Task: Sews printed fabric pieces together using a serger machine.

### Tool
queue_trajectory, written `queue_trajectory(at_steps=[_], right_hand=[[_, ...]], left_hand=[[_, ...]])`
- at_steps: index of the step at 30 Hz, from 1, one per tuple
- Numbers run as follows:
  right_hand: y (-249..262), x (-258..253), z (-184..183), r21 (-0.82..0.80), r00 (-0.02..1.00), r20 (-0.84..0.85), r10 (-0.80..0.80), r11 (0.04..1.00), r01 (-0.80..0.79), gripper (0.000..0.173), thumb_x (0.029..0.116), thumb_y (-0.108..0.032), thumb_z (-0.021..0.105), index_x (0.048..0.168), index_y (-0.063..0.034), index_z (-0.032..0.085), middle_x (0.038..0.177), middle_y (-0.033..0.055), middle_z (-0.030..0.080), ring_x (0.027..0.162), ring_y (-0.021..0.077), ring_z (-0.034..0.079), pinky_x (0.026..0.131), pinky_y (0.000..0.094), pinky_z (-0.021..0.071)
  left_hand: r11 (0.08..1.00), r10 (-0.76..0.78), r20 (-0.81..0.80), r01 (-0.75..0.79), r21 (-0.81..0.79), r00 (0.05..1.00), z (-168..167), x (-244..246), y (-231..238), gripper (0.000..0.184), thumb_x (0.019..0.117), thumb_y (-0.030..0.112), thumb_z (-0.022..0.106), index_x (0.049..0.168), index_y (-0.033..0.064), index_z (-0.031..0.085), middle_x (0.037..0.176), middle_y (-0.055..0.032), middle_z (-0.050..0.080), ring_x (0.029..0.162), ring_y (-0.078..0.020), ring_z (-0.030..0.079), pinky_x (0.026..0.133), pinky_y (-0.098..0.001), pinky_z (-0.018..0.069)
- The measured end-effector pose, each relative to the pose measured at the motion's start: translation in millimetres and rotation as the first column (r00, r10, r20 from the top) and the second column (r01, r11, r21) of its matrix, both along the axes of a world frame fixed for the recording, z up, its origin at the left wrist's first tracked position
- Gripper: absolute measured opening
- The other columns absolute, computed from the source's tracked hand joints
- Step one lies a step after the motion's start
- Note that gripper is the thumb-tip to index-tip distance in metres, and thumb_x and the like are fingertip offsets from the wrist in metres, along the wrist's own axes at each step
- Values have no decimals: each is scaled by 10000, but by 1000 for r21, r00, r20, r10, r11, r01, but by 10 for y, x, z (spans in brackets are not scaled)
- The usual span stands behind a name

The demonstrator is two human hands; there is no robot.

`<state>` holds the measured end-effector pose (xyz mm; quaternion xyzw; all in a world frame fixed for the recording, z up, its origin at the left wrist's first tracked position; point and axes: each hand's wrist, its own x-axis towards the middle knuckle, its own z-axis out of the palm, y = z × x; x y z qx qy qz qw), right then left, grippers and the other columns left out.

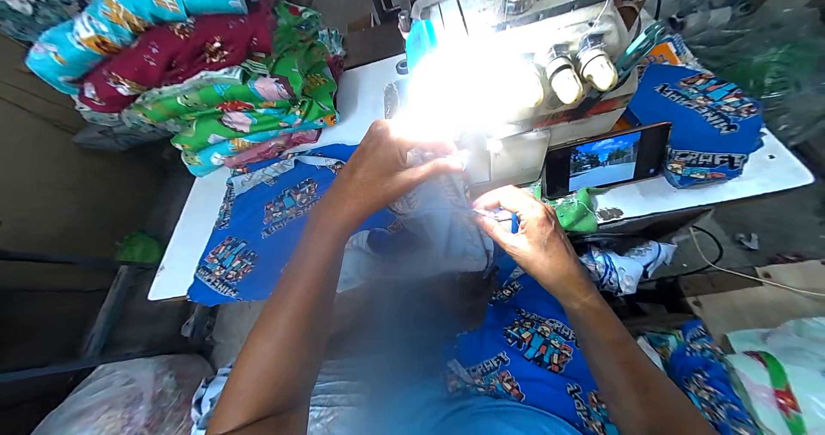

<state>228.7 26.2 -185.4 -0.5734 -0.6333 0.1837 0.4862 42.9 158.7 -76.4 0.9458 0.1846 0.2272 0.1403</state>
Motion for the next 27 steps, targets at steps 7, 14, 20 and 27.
queue_trajectory(at_steps=[7, 14, 20, 27], right_hand=[[62, -44, -23, -41, 996, -90, -18, 999, 15, 97, 946, -178, 715, 987, -93, 737, 881, 11, 700, 774, 62, 647, 719, 246, 531], [56, -116, -44, -33, 981, -193, -33, 999, 27, 84, 906, -159, 766, 953, -95, 738, 903, 3, 699, 769, 42, 653, 689, 215, 547], [54, -73, -65, -37, 965, -259, 25, 999, -36, 98, 912, -127, 756, 997, -79, 746, 949, 13, 694, 832, 49, 663, 739, 218, 562], [42, -86, 9, -119, 908, -398, 127, 975, -189, 68, 976, -147, 677, 986, -85, 702, 849, -12, 669, 735, 38, 615, 666, 216, 519]], left_hand=[[998, 49, 7, -49, 37, 999, 14, -44, -25, 194, 963, 222, 681, 966, 58, 784, 920, -75, 714, 901, -113, 649, 843, -286, 478], [992, 112, 64, -115, 46, 992, -21, -104, -46, 171, 927, 218, 722, 914, 62, 790, 918, -83, 734, 911, -124, 658, 849, -296, 479], [990, 139, 168, -137, -22, 976, -85, -162, -91, 106, 898, 154, 754, 915, 51, 774, 938, -48, 712, 904, -22, 641, 857, -175, 490], [990, 94, 220, -67, -126, 971, -97, -239, -127, 148, 972, 176, 664, 1006, 39, 710, 1042, -14, 674, 1005, -9, 621, 914, -184, 504]])
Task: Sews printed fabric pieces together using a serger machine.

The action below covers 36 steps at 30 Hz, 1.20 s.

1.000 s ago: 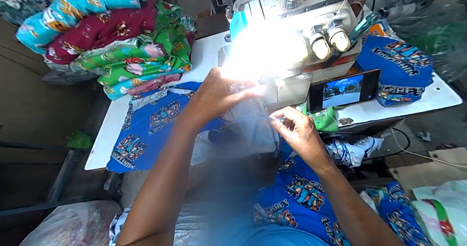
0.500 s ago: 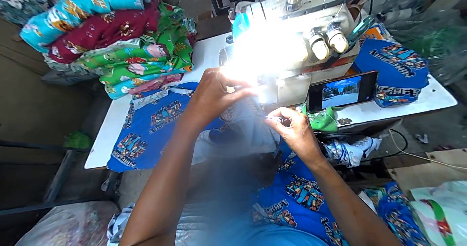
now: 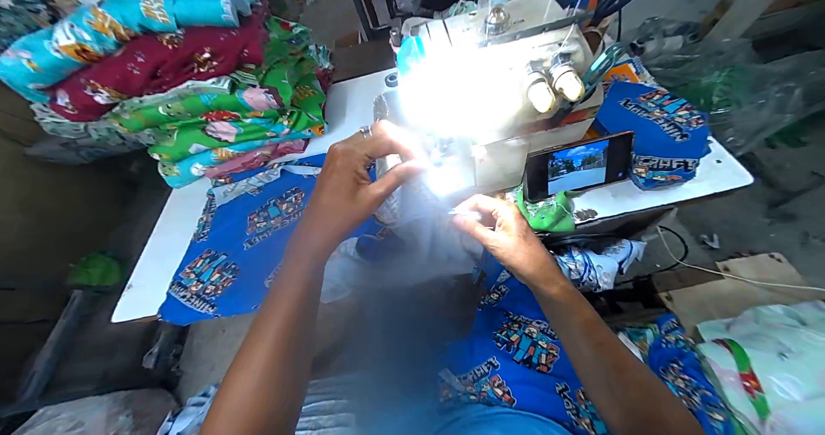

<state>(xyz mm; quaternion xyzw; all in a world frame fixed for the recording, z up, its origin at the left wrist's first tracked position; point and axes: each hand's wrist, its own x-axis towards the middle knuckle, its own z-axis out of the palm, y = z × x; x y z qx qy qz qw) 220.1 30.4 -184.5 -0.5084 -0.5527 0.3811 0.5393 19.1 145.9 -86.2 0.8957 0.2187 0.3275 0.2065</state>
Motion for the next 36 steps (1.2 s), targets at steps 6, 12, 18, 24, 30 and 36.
queue_trajectory(at_steps=[6, 12, 18, 24, 30, 36], right_hand=[[-29, -14, 118, -61, 999, 13, 52, 997, -51, 89, 968, -194, 705, 981, -109, 727, 874, -17, 687, 754, 49, 634, 686, 229, 534], [-50, -39, 228, -52, 996, 39, 81, 995, -79, 79, 989, -192, 675, 990, -117, 701, 773, -29, 637, 658, 30, 568, 609, 199, 465], [-45, -52, 168, -36, 996, 65, 65, 997, -63, 88, 983, -199, 684, 974, -115, 710, 767, -29, 652, 660, 28, 585, 613, 196, 478], [-159, -55, 212, -67, 988, 22, 152, 986, -150, 127, 985, -225, 674, 987, -110, 726, 819, -35, 662, 723, 6, 598, 668, 183, 491], [-70, -71, -23, -54, 989, -123, 76, 995, -83, 108, 991, -167, 654, 1026, -82, 709, 842, -27, 685, 770, 17, 642, 731, 200, 541], [17, -7, -181, -84, 967, -249, 60, 993, -83, 139, 995, -74, 610, 1097, -42, 699, 879, -19, 698, 808, 12, 649, 770, 174, 540]], left_hand=[[978, -10, 22, 15, -210, 1000, 2, -37, -73, 102, 986, 180, 632, 1036, 92, 634, 886, 109, 629, 769, 78, 587, 705, -102, 503], [972, 50, 64, -34, -232, 997, 0, -55, -82, 45, 976, 141, 642, 1008, 125, 614, 857, 149, 607, 745, 107, 572, 693, -80, 491], [971, 51, 84, -29, -238, 995, -42, -110, -71, 50, 970, 111, 652, 1014, 101, 632, 882, 135, 638, 767, 94, 595, 714, -93, 510], [991, 73, -38, -77, -108, 997, 126, -150, -59, 98, 934, 151, 702, 982, 67, 718, 851, 102, 669, 707, 120, 542, 662, -60, 446], [988, 153, -271, -143, 58, 950, -13, 100, 308, 158, 922, 197, 727, 949, 45, 766, 988, -125, 715, 920, -253, 673, 829, -479, 527], [889, 437, -242, -374, 265, 867, -314, 342, 65, 162, 940, 175, 724, 963, 15, 707, 968, -174, 649, 858, -329, 668, 728, -485, 547]])
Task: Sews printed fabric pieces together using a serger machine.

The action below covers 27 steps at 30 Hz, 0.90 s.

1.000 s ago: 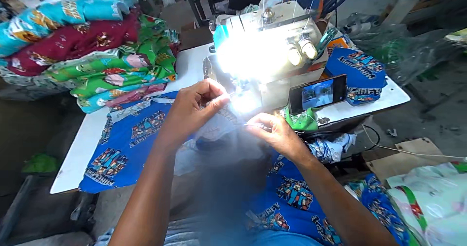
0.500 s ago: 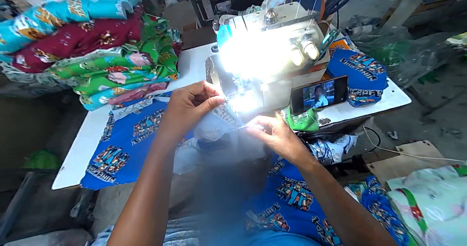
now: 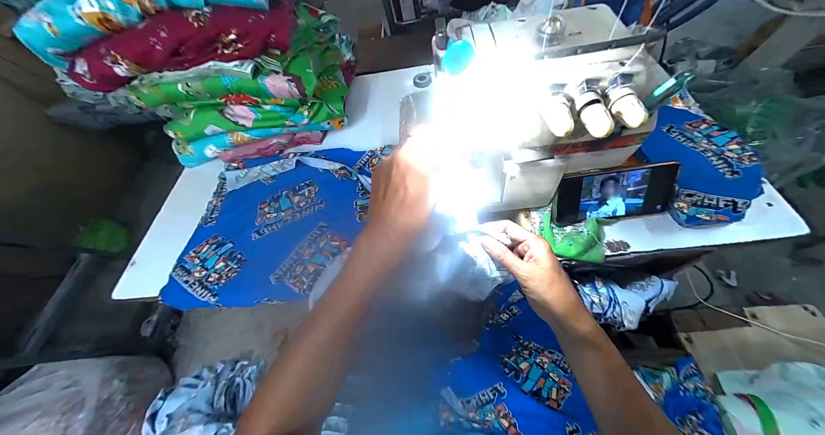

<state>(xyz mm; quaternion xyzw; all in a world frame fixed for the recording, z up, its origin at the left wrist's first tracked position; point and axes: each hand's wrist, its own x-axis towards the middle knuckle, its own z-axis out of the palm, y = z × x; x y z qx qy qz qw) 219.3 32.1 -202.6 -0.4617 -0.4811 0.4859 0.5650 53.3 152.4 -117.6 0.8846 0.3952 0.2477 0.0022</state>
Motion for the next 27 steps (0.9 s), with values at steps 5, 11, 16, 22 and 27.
queue_trajectory(at_steps=[5, 11, 16, 22, 27], right_hand=[[28, 13, -76, 18, 999, -45, -26, 999, 27, 184, 995, -45, 579, 1126, -7, 702, 949, 4, 710, 863, 23, 665, 806, 175, 555], [-74, -20, -106, 33, 987, -115, -109, 993, 113, 186, 990, -31, 576, 1132, 8, 690, 993, -1, 711, 892, 26, 670, 823, 183, 562], [-59, -44, -93, 87, 993, -25, -115, 989, 117, 169, 982, -41, 605, 1113, 9, 699, 968, -9, 720, 873, 1, 672, 817, 161, 567], [101, -44, 10, 124, 986, 54, -156, 981, 148, 129, 993, -65, 610, 1071, -9, 696, 899, -20, 720, 803, -17, 666, 759, 138, 561], [56, -37, 3, 113, 981, 89, -173, 980, 163, 104, 963, -80, 658, 1030, -26, 716, 885, -4, 716, 792, 5, 676, 754, 157, 574]], left_hand=[[980, 153, 4, -152, 126, 988, -294, -19, -500, 299, 1040, 292, 574, 1218, 122, 743, 1199, -146, 694, 1165, -358, 639, 935, -500, 518], [986, 97, 27, -100, 136, 995, -537, 78, -553, 432, 1072, 433, 465, 1362, 205, 690, 1477, -86, 587, 1392, -274, 524, 1186, -483, 350], [1000, -15, 139, 17, -10, 990, -338, -2, -225, 368, 1051, 240, 521, 1277, -24, 639, 1303, -189, 666, 1259, -311, 626, 1093, -454, 469], [978, 3, 64, 10, -207, 998, -90, 28, 514, 391, 1058, 201, 473, 1337, -69, 518, 1279, -266, 612, 1219, -371, 612, 1042, -495, 479], [934, 239, 327, -124, -335, 914, -170, -148, 118, 818, 1006, 302, 638, 1627, 35, 178, 1595, -236, 375, 1401, -341, 484, 1125, -485, 437]])
